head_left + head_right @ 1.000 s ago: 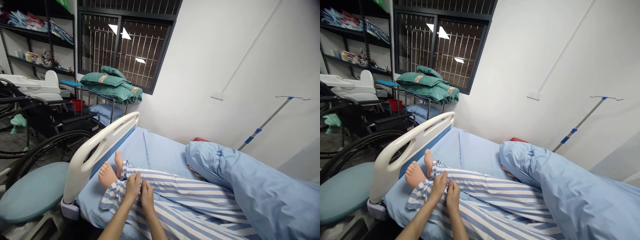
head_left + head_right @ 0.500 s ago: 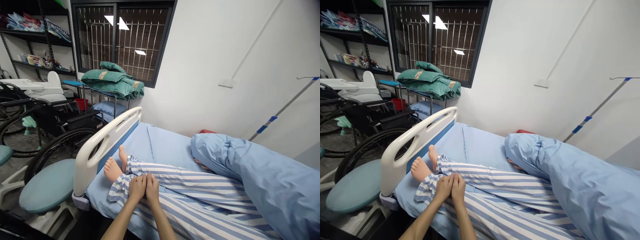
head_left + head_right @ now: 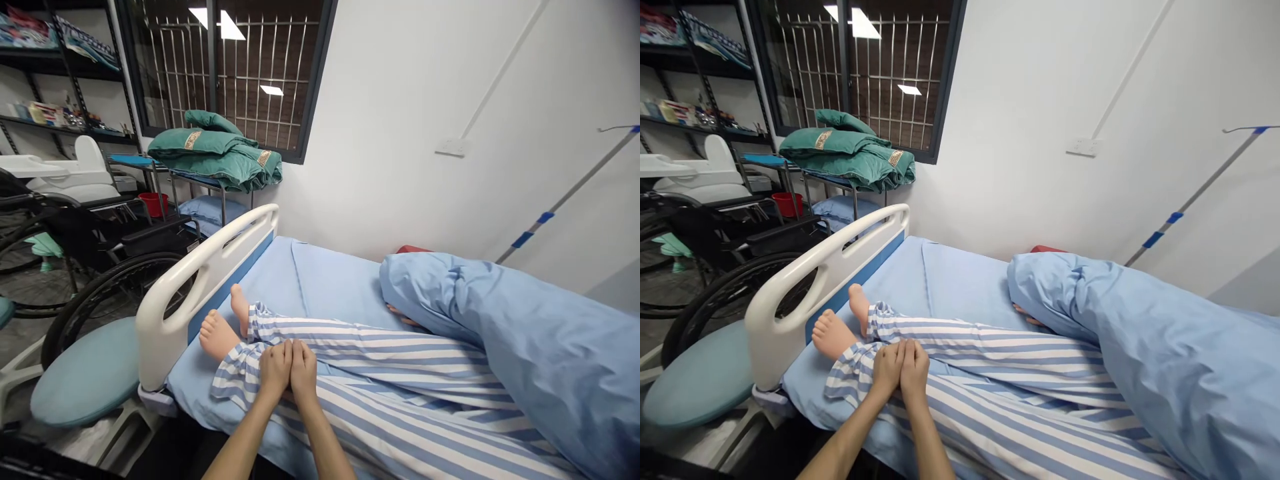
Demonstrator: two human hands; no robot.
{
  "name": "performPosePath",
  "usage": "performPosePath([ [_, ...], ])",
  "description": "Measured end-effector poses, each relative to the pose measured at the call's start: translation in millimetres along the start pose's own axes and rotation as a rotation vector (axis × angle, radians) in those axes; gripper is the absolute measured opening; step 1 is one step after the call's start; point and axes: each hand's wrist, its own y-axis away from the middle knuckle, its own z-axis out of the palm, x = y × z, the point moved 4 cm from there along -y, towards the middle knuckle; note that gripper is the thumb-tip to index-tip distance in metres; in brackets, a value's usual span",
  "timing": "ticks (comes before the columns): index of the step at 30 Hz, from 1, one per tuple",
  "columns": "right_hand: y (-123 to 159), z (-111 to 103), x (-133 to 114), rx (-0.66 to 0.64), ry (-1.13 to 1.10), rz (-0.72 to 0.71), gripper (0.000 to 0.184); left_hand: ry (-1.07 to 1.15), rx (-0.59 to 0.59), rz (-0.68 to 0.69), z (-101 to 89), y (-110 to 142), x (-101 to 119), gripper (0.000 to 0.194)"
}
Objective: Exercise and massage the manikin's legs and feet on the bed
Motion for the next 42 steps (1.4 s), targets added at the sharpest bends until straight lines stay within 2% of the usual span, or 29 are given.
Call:
performPosePath([
  [5,0,0,0,-0.015,-0.01,-0.003,0.043,-0.044,-0.022,-0.031,-4.3,-2,4,0.048],
  [9,-4,-1,-2,-0.088,-0.019,0.001,0.044,-0.076,-0.058,-0.055,-7.0,-2,5,0.047],
  [11,-8,-7,-5,-0.124,0.014,-0.006,0.045,-0.092,-0.092,-0.067,-7.9,-2,7,0.047],
  [14,-14,-23,-11,-0.099,0.147,-0.075,0.044,-0.124,-0.136,-0.097,-9.2,-2,11,0.047],
  [17,-14,-34,-12,-0.102,0.232,-0.116,0.043,-0.138,-0.134,-0.098,-10.6,-1,13,0.047],
  [20,-11,-32,-5,-0.122,0.261,-0.106,0.042,-0.13,-0.14,-0.065,-10.2,0,14,0.047],
  [24,-7,-27,2,-0.085,0.305,-0.108,0.041,-0.139,-0.151,-0.054,-8.7,1,13,0.047],
  [28,-7,-26,1,-0.109,0.292,-0.124,0.04,-0.156,-0.179,-0.054,-7.4,1,14,0.049],
  [37,-7,-27,0,-0.06,0.329,-0.137,0.039,-0.136,-0.25,-0.061,-11.9,3,18,0.053],
  [42,-8,-27,2,-0.049,0.346,-0.115,0.039,-0.145,-0.219,-0.074,-10.6,3,16,0.05],
])
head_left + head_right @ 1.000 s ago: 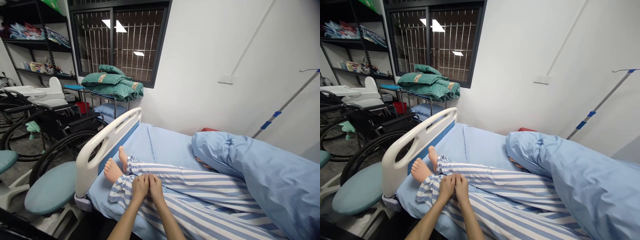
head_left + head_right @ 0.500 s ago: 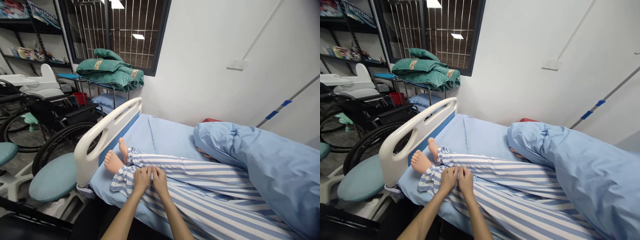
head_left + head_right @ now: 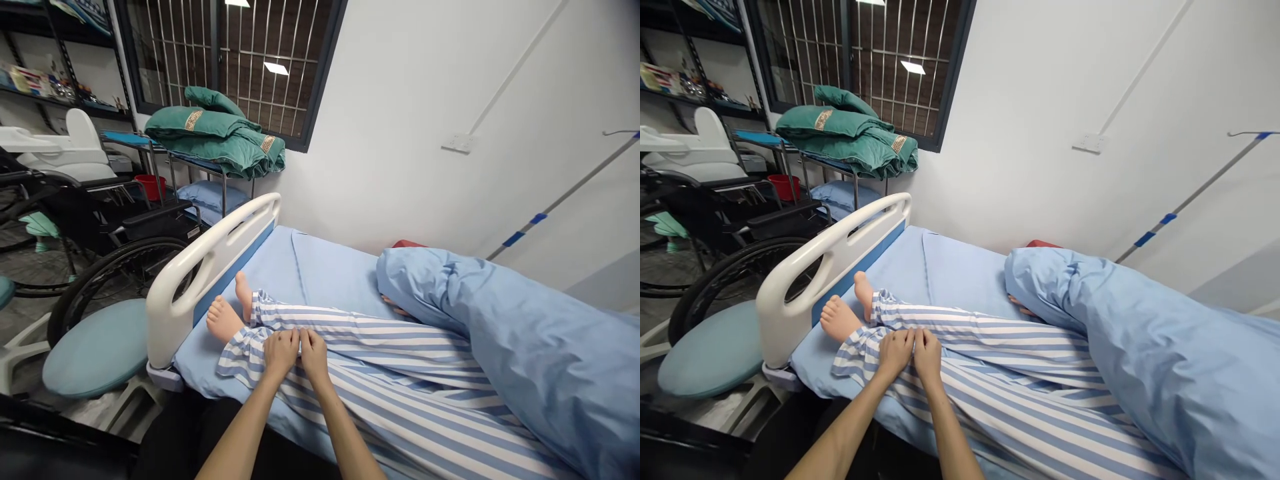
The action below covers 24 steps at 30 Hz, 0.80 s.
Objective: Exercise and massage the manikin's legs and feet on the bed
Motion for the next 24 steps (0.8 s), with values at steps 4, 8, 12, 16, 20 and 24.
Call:
performPosePath([
  [4,0,0,0,0.012,0.032,-0.006,0.039,-0.006,0.008,0.017,4.3,-1,-1,0.048],
  [8,2,0,-2,0.022,0.054,-0.033,0.04,-0.013,-0.023,0.021,3.4,0,-2,0.05],
  [12,5,1,-5,0.009,0.119,-0.048,0.039,0.011,-0.108,0.091,-3.3,2,-1,0.048],
  [16,7,1,-9,-0.01,0.168,-0.051,0.038,0.008,-0.17,0.151,-10.1,3,-1,0.041],
  [20,8,0,-12,-0.01,0.208,-0.057,0.039,0.027,-0.198,0.185,-11.1,6,-1,0.034],
  [24,9,0,-15,0.002,0.25,-0.072,0.038,0.078,-0.195,0.191,-9.6,7,-3,0.03],
])
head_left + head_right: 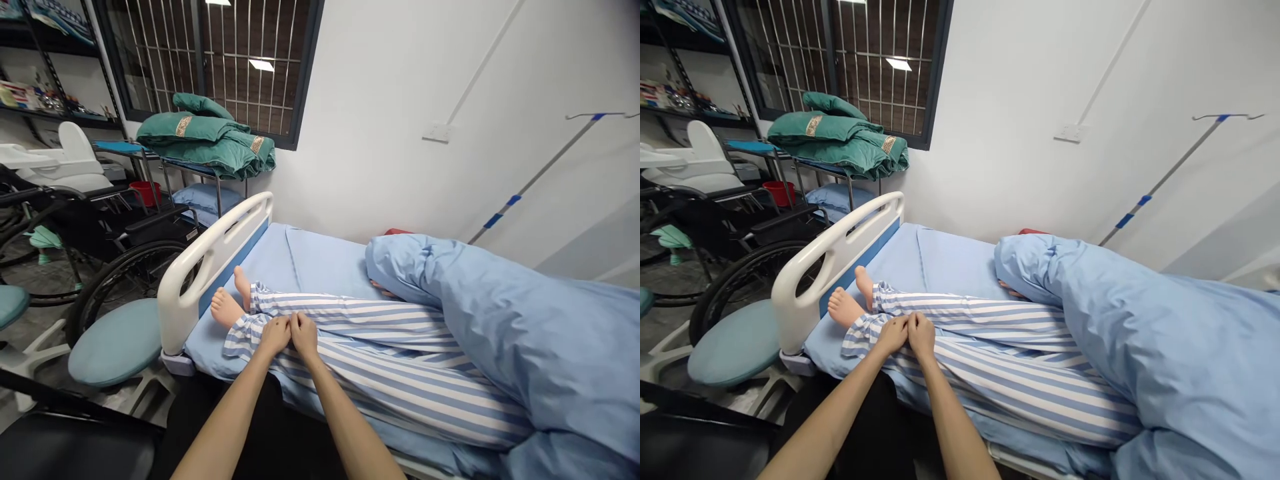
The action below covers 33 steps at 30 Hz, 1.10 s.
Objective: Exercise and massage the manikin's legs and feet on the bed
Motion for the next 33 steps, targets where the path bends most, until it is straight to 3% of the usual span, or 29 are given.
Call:
performPosePath([
  [8,0,-1,2,0.007,0.014,0.009,0.038,0.188,0.126,-0.016,-17.6,9,-3,0.028],
  [11,1,-1,2,0.011,0.042,0.038,0.039,0.425,0.283,-0.027,-29.2,38,-39,0.027],
  [14,1,0,0,-0.002,0.07,0.046,0.039,0.568,0.39,-0.211,-31.1,85,-109,0.025],
  [16,1,1,-2,-0.006,0.088,0.04,0.038,0.472,0.457,-0.412,-32.4,119,-161,0.024],
  [18,1,2,-1,-0.011,0.107,0.033,0.038,0.227,0.424,-0.588,-35.3,143,-202,0.032],
  [20,1,4,1,-0.023,0.117,0.026,0.039,-0.021,0.355,-0.596,-41.5,151,-225,0.043],
  [25,-5,9,9,-0.104,0.07,-0.004,0.041,-0.416,0.163,-0.487,-56.0,130,-242,0.043],
  [33,-19,14,14,-0.207,0.043,0.044,0.039,-0.48,0.142,-0.427,-56.8,124,-250,0.042],
])
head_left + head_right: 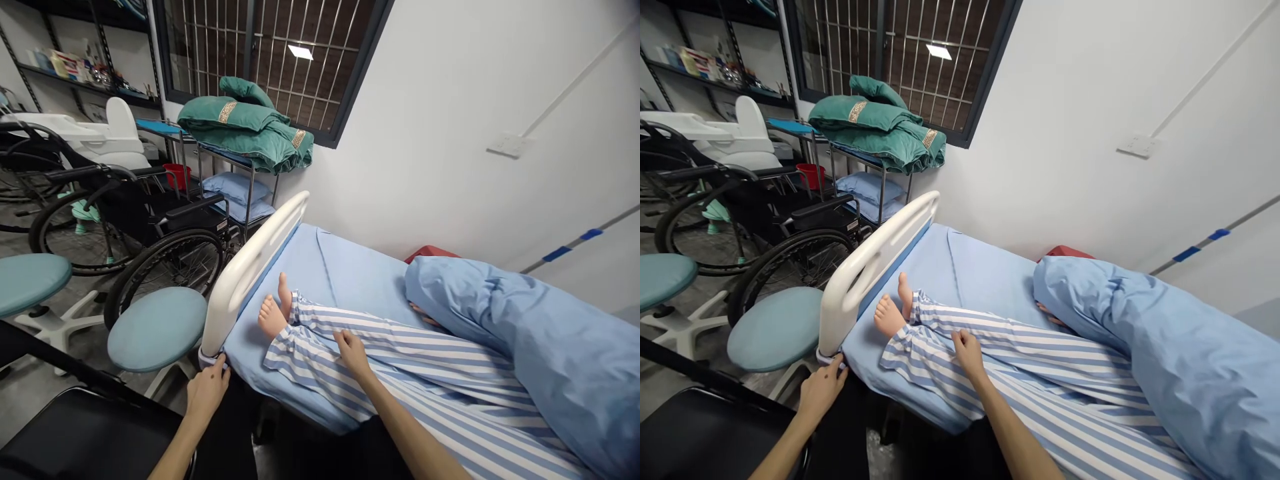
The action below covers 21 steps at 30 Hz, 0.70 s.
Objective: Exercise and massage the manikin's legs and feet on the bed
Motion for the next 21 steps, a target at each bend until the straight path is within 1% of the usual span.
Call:
performPosePath([
  [5,1,1,0,0.07,0.02,0.024,0.037,0.032,-0.024,-0.012,-0.9,1,1,0.042],
  [8,3,0,1,0.094,0.013,0.034,0.037,0.056,-0.034,-0.033,-1.4,5,3,0.043],
  [15,6,-2,-2,0.148,-0.014,0.028,0.036,0.115,-0.072,-0.128,-3.8,14,7,0.046],
  [18,9,-3,-5,0.181,-0.034,0.036,0.036,0.159,-0.076,-0.172,-0.9,18,20,0.051],
  [21,10,-5,-8,0.208,-0.034,0.062,0.035,0.22,-0.015,-0.195,8.9,33,49,0.058],
])
